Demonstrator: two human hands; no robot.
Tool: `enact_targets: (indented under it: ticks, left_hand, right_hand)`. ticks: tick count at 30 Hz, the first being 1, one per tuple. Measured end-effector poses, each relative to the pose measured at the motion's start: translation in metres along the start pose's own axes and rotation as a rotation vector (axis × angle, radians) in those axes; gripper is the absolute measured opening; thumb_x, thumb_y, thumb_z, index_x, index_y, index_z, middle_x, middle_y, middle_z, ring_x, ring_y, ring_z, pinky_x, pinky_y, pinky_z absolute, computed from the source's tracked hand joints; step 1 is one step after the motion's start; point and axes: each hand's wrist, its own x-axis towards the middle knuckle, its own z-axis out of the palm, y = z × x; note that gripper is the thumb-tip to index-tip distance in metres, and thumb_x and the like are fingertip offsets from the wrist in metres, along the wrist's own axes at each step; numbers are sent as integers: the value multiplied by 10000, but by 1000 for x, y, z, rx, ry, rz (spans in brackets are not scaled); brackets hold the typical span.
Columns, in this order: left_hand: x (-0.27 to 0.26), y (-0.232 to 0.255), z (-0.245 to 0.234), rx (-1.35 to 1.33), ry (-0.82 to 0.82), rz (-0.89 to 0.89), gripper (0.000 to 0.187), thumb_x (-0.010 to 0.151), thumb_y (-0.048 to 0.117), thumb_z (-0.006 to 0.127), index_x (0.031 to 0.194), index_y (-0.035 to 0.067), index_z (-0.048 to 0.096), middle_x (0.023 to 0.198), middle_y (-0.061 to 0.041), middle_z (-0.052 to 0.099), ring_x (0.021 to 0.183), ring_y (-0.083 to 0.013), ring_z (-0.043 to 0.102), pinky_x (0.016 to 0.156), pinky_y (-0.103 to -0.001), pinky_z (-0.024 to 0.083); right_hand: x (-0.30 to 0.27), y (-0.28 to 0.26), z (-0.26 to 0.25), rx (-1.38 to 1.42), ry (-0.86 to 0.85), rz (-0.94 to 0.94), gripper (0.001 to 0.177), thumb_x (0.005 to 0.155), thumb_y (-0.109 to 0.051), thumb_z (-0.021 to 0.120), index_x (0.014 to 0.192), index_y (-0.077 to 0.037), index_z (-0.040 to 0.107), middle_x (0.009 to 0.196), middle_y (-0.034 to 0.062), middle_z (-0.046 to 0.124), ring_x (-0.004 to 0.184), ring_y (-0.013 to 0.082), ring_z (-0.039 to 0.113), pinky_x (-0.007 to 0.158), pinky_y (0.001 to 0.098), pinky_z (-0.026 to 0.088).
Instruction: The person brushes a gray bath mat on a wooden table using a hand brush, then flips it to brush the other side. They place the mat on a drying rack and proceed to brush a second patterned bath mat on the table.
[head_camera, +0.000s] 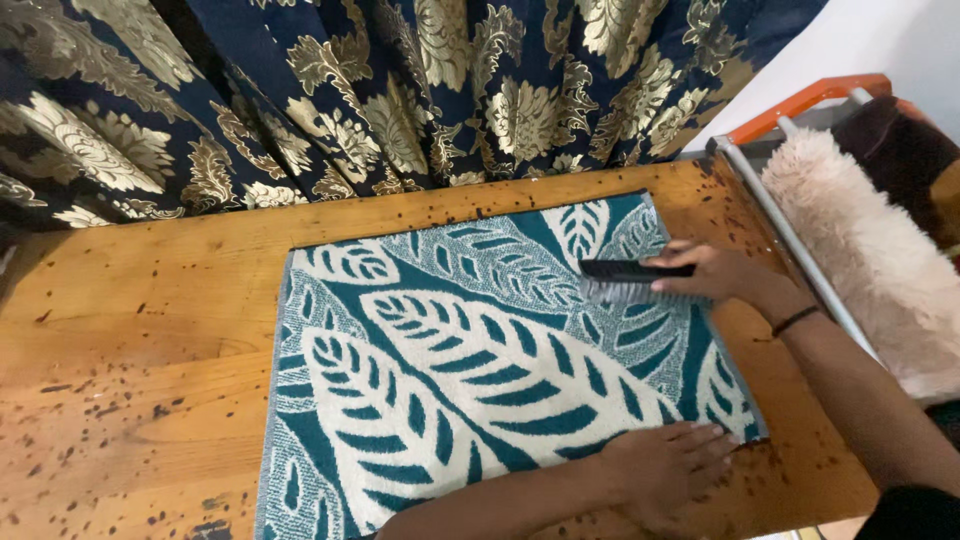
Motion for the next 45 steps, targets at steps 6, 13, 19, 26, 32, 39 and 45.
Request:
enact_targets:
  ticks: [6,13,19,26,32,39,45]
  left_hand:
    - [5,-5,-12,-52,-130,48,835,1027,571,252,1597,-24,118,1688,-228,-3,1574,-341,-13,1251,-437,26]
    - [-5,-6,-48,49,-175,60,687,1061,482,265,1598,56,208,1700,-208,88,1594,-327,77,1296,-444,61]
    - [-10,-3,-48,136,-110,17,748,1022,508,304,1595,36,218,1692,-210,97,1567,-322,98,1255,-423,86]
    - [-2,5,-14,-56,-22,-54,854,1004,682,260,1556,34,326,1710,-187,155,1604,-316,124,1288,-412,112]
    - [5,6,6,-135,7,-22,928,1002,720,242,1560,-16,327,1700,-208,179,1600,-345,105,1293,-423,125]
    - [21,10,38,-515,31,17,894,993,667,297,1564,-21,297,1694,-229,128,1577,-379,73,1241,-449,148]
    - [25,-2,38,-414,27,77,796,994,559,395,1574,21,303,1699,-184,130,1579,-335,78,1270,-423,122]
  right_hand:
    - [92,57,-15,-163,150,-113,570,873,-595,726,1316,-239,772,1314,249,580,1205,372,539,981,471,433]
    - [134,37,-34,-36,254,125,639,816,-593,744,1346,-238,716,945,149,635,792,273,645,712,416,526]
    - [105,9,-28,-372,786,-206,619,841,-543,800,1337,-178,736,1151,197,669,915,303,682,779,399,570]
    - [-13,-23,-14,-181,617,-400,574,890,-418,729,1390,-144,660,1159,139,659,1023,278,653,861,427,565]
    - [-123,-43,25,51,102,-101,599,826,-315,695,1411,-205,632,1236,83,669,856,216,663,721,319,613]
    - [-161,-69,43,114,-165,-131,486,881,-324,738,1325,-129,733,1200,103,689,1080,271,637,923,381,527]
    - [-121,-60,38,15,-125,-155,522,836,-430,759,1287,-168,739,1115,68,735,1022,242,651,866,364,573]
